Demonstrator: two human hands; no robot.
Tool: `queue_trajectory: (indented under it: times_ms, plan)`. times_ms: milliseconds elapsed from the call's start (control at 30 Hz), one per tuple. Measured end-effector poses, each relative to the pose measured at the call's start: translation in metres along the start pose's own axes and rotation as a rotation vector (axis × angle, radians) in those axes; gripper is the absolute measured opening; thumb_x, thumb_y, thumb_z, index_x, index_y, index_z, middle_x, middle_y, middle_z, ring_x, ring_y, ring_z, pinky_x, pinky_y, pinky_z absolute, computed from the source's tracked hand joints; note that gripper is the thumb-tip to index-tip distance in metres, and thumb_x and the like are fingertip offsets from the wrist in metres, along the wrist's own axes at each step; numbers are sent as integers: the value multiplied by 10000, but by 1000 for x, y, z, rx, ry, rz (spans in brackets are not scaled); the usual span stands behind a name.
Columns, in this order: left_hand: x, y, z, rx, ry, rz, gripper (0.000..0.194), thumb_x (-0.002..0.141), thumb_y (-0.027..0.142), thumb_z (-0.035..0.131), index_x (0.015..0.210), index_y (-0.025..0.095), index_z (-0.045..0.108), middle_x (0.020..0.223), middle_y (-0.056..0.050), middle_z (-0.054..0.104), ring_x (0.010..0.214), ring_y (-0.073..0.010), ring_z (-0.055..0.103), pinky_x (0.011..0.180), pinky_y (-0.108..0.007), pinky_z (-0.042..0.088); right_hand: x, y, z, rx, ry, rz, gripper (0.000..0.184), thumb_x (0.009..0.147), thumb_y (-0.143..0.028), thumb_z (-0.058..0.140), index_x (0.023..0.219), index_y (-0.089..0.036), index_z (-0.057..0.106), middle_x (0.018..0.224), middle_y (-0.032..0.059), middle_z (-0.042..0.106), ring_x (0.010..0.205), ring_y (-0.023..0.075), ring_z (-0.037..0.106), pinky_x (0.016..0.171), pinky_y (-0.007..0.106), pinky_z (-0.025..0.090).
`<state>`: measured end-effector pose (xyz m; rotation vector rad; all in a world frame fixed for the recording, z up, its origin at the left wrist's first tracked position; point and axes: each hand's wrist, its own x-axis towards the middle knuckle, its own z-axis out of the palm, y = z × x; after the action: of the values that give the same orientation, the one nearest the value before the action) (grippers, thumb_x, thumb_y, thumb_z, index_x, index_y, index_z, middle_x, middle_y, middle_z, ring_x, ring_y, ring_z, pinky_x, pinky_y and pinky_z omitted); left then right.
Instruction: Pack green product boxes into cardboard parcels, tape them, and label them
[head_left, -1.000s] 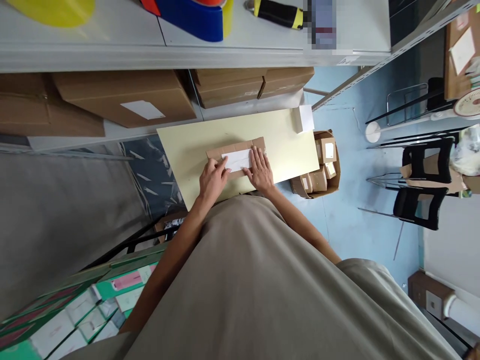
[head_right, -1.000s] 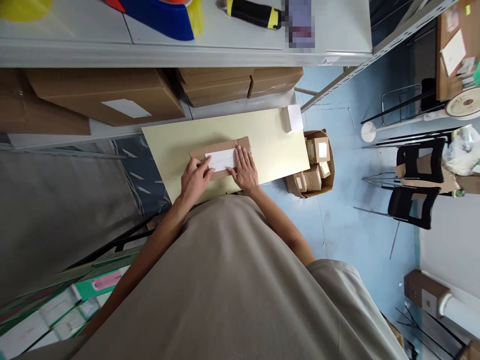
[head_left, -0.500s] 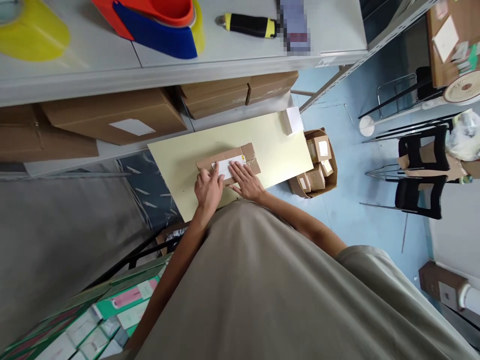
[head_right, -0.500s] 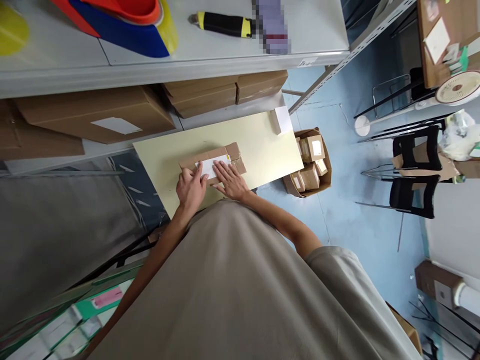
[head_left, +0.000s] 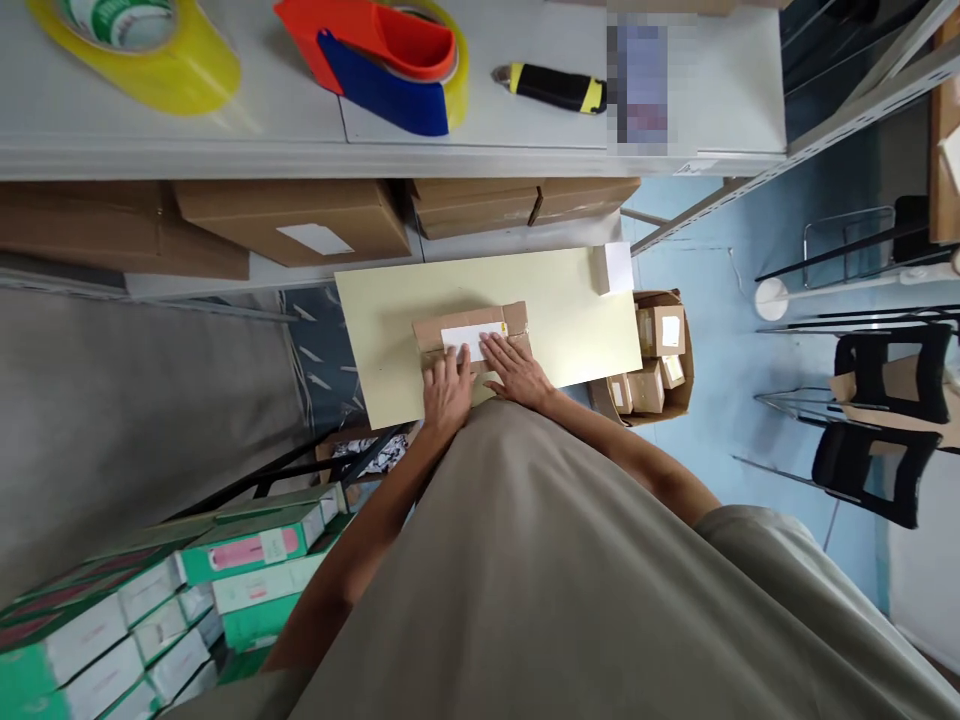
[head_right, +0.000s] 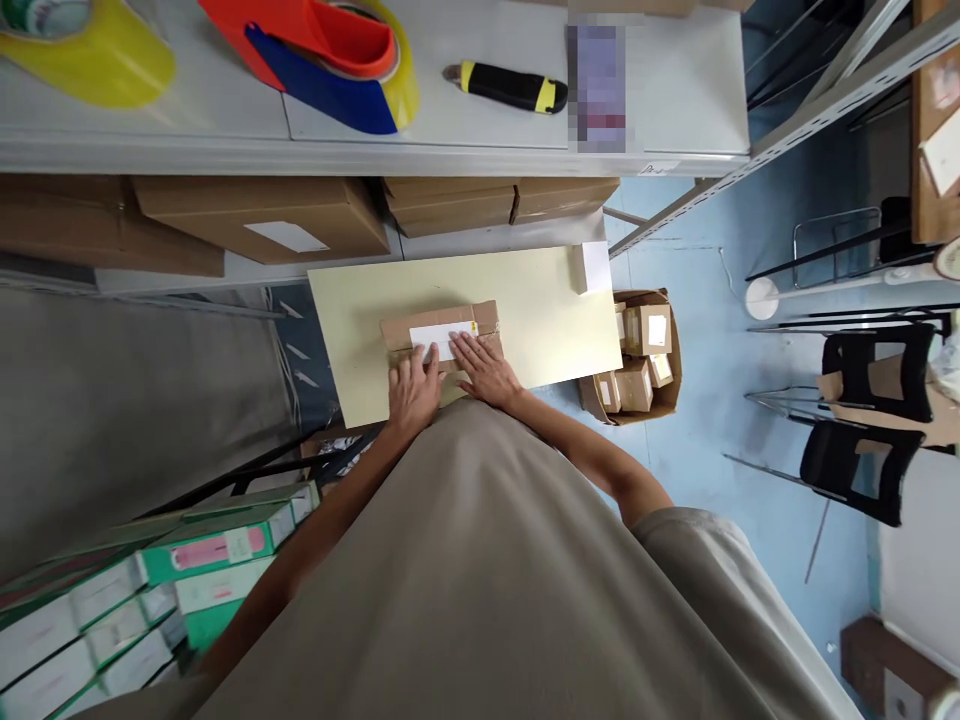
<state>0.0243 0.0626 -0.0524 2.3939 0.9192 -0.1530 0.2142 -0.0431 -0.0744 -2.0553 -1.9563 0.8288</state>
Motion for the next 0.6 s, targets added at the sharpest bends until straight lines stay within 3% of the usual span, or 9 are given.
queue_trajectory:
  times_ms: [67, 167, 300, 367, 433, 500, 600]
  plan:
    - [2, 5, 3, -72, -3, 84, 742, 1116, 466, 538, 1787, 165, 439, 1772, -283, 484, 1635, -469, 451, 1353, -675, 291, 4, 3, -3, -14, -21, -25, 831, 1148, -376, 552, 1859, -96, 226, 1940, 132, 158, 1827, 307, 112, 1506, 533, 59]
    - [-5, 2, 9, -134, 24, 123, 743, 1114, 422, 510, 1804, 166, 408, 1836, -215, 432, 1732, -416, 354, 1431, -648, 148, -3, 17, -12, -24, -11, 8, 811, 1121, -272, 576, 1863, -182, 263, 1951, 83, 123, 1831, 312, 64, 1502, 572, 44]
    - [-30, -18, 22, -158, 161, -81, 755, 1103, 369, 498, 1804, 110, 390, 1886, -194, 331, 1793, -409, 206, 1455, -637, 68, -31, 45, -20, 36, 58, 170, 873, 1094, -289, 657, 1870, -291, 257, 1961, 45, 32, 1830, 347, -9, 1486, 644, 58]
    - [-43, -34, 29, -190, 243, -254, 839, 1076, 415, 579, 1817, 100, 344, 1905, -208, 272, 1804, -430, 139, 1453, -649, 96, -44, 59, -18, 119, 121, 311, 1045, 1068, -425, 740, 1890, -260, 117, 1961, 91, 20, 1828, 372, -13, 1476, 667, 102]
    - [-49, -52, 37, -262, 306, -413, 1016, 999, 474, 721, 1835, 104, 276, 1906, -236, 252, 1799, -450, 148, 1445, -654, 169, -52, 72, -12, 249, 151, 438, 1220, 1011, -560, 808, 1891, -235, 28, 1953, 140, 110, 1825, 400, 41, 1457, 688, 190]
    - [-46, -70, 43, -381, 318, -516, 1170, 894, 451, 843, 1841, 123, 240, 1884, -255, 302, 1777, -444, 248, 1432, -626, 257, -53, 81, -5, 408, 133, 504, 1285, 948, -640, 854, 1892, -242, 77, 1923, 155, 256, 1815, 417, 137, 1432, 684, 276]
    - [-28, -87, 46, -599, 253, -587, 1239, 790, 298, 892, 1834, 143, 243, 1833, -267, 408, 1729, -397, 394, 1398, -562, 359, -41, 83, 5, 616, 101, 504, 1258, 870, -657, 907, 1865, -222, 273, 1862, 166, 408, 1764, 416, 330, 1425, 610, 332]
